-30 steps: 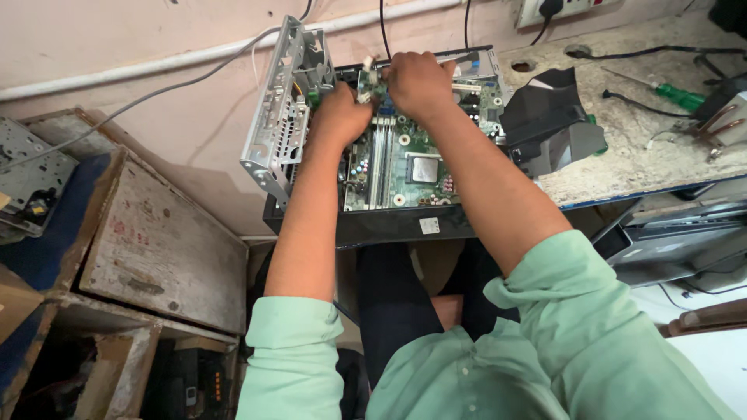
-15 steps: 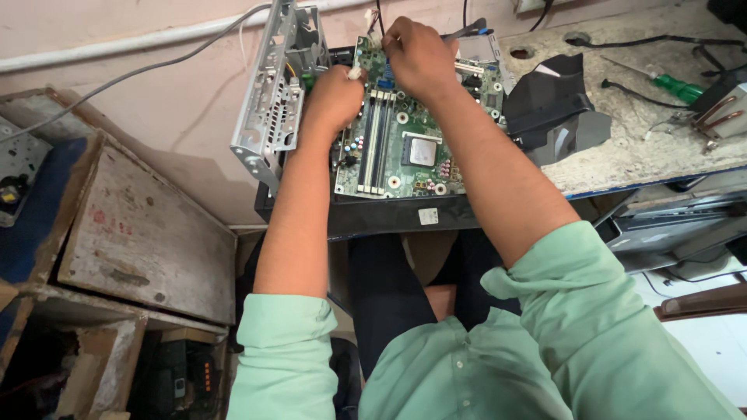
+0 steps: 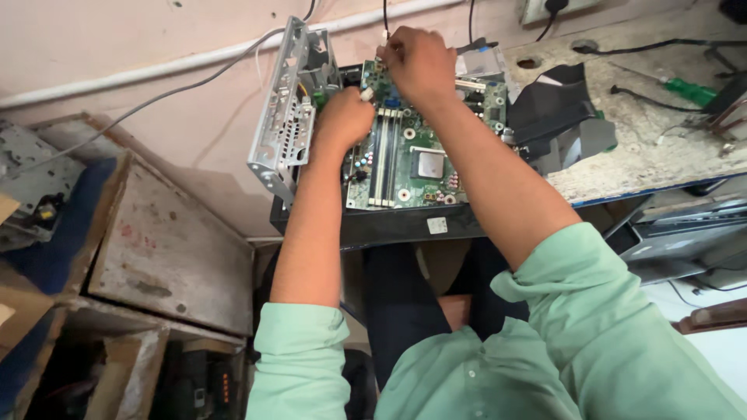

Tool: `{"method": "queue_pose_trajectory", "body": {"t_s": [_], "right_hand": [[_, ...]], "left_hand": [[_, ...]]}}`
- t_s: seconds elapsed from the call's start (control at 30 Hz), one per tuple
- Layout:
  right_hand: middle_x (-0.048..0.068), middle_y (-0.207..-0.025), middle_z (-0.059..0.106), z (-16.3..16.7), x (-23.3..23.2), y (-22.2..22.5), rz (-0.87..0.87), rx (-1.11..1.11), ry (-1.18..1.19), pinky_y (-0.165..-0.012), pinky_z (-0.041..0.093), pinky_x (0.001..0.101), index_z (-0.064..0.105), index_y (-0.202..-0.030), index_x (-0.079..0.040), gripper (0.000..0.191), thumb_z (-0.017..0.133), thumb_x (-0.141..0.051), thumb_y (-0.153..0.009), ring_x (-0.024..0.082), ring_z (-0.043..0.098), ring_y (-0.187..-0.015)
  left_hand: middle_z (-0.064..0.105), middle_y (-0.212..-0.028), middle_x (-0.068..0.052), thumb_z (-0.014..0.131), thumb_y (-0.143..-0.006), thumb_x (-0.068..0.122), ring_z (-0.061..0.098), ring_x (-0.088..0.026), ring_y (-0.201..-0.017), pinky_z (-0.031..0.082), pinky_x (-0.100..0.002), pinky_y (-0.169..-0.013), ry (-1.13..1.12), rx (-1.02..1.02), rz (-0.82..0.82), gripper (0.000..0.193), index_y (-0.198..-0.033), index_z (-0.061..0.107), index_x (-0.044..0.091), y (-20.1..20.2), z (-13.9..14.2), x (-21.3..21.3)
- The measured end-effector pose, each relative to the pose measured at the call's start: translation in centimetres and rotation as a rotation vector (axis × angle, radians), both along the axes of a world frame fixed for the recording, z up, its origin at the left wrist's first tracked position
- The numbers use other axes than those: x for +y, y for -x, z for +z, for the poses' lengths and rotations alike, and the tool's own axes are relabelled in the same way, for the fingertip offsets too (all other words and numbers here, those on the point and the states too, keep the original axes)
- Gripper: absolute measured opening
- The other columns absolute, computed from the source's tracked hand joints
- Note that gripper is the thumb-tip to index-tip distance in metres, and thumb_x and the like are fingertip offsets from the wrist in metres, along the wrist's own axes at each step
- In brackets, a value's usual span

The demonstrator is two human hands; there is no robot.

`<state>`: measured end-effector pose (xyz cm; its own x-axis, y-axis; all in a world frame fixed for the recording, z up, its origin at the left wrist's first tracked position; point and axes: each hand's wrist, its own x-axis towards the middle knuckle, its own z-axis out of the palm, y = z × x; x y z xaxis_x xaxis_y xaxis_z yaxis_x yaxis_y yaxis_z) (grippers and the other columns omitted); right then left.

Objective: The person removes screws from a desktop computer case using a screwdriver, detaches internal cables, and lifts out the motherboard. The case is then repositioned and additional screws are removed from the chassis.

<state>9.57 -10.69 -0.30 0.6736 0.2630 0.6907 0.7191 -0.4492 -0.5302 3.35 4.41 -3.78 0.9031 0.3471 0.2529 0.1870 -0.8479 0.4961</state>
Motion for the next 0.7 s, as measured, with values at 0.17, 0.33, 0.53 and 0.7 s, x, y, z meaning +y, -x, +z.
{"method": "queue_pose_trajectory", "body": {"t_s": [0.17,0.33,0.53,0.7], "right_hand": [[0.010,-0.075,0.074,0.0,-1.0,-0.8,-0.058,0.009,-0.109,-0.065,0.053,0.0444,0.069,-0.093,-0.009,0.028,0.080,-0.033,-0.084,0.033,0.072,-0.074],[0.013,-0.067,0.074,0.2,-1.1,-0.5,-0.341,-0.109,0.070,-0.073,0.045,0.0618,0.077,-0.067,-0.013,0.045,0.072,-0.053,-0.088,0.042,0.067,-0.079],[0.019,-0.070,0.070,0.5,-1.1,-0.4,-0.251,0.079,0.222,-0.081,0.044,0.0619,0.074,-0.065,-0.009,0.071,0.053,-0.069,-0.095,0.043,0.067,-0.071],[0.020,-0.070,0.068,0.2,-1.4,-0.9,-0.196,0.120,0.154,-0.072,0.048,0.0568,0.072,-0.065,-0.007,0.074,0.052,-0.071,-0.096,0.041,0.067,-0.073]], "left_hand": [[0.069,-0.108,-0.031,0.052,-0.085,0.022,0.065,-0.048,-0.106,0.049,-0.055,-0.097,0.027,-0.051,-0.039,0.035,-0.102,0.074,0.000,0.0,0.0,0.0],[0.070,-0.107,-0.028,0.053,-0.089,0.027,0.065,-0.048,-0.103,0.050,-0.056,-0.090,0.062,-0.133,-0.007,0.034,-0.102,0.072,0.002,0.2,0.1,-0.3],[0.070,-0.107,-0.029,0.065,-0.092,0.033,0.067,-0.049,-0.102,0.052,-0.056,-0.089,-0.025,-0.245,0.019,0.040,-0.115,0.065,0.001,0.9,0.7,-1.0],[0.072,-0.093,-0.026,0.073,-0.091,0.042,0.070,-0.044,-0.089,0.053,-0.051,-0.081,0.032,-0.416,-0.058,0.067,-0.139,0.048,0.004,2.1,1.7,-1.9]]}}
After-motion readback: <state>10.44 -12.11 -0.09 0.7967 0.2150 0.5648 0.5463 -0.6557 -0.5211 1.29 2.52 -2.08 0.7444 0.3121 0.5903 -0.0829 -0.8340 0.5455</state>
